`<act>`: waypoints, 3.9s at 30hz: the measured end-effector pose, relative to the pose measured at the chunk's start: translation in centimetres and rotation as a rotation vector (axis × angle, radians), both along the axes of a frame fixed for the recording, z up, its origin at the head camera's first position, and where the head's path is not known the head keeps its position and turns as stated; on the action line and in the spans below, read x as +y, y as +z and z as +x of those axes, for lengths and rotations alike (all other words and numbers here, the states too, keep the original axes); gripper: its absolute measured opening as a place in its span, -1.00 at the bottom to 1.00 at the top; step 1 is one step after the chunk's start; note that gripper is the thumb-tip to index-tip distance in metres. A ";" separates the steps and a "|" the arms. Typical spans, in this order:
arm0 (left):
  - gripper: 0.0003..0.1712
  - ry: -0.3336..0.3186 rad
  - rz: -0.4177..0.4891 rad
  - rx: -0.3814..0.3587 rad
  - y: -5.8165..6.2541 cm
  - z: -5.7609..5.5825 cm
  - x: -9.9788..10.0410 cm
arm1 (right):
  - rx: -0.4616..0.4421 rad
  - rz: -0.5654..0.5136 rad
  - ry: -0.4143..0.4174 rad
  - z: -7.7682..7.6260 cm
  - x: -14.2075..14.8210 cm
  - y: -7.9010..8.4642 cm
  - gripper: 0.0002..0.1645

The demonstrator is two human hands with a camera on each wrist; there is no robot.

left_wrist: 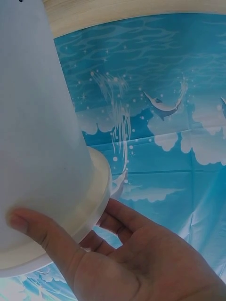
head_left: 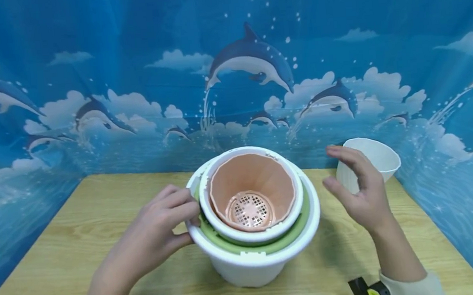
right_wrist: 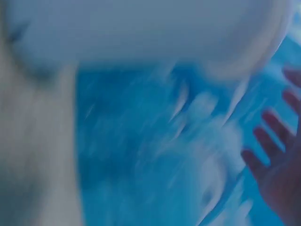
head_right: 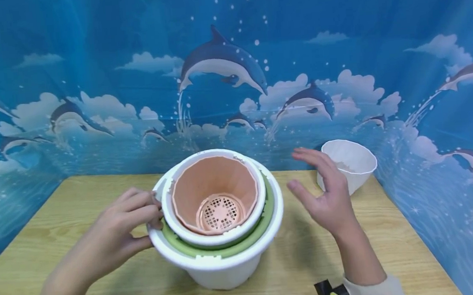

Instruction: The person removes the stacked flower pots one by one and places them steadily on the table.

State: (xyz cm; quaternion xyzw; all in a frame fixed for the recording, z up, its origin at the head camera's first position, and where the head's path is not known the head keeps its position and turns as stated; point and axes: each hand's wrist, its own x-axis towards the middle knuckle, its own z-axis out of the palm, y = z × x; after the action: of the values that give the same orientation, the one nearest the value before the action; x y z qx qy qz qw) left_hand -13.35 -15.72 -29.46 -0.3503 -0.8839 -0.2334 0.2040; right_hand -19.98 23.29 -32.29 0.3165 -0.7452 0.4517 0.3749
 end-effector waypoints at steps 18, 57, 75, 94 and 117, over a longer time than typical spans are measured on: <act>-0.53 0.006 0.000 -0.017 -0.1 0.0 0.0 | 0.156 0.338 0.248 6.1 -7.6 2.3 -0.74; -0.54 -0.004 0.005 -0.007 -0.1 -0.2 0.0 | 0.051 0.341 0.212 6.8 -8.6 2.0 -0.73; -0.55 0.008 0.008 -0.029 -0.2 0.1 0.1 | 0.032 0.101 0.266 7.5 -9.1 1.9 -0.70; -0.55 -0.010 0.017 -0.026 0.0 -0.1 0.1 | 0.310 -0.025 0.180 7.1 -9.6 2.4 -0.84; -0.55 -0.004 0.017 -0.029 0.0 0.0 0.1 | 0.549 -0.006 0.106 6.2 -10.1 2.6 -0.77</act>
State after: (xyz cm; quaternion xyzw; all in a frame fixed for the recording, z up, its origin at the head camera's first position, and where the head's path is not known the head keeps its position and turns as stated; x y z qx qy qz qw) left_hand -13.37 -15.66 -29.47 -0.3471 -0.8840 -0.2461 0.1936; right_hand -13.73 13.21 -29.73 0.4643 -0.5967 0.3704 0.5396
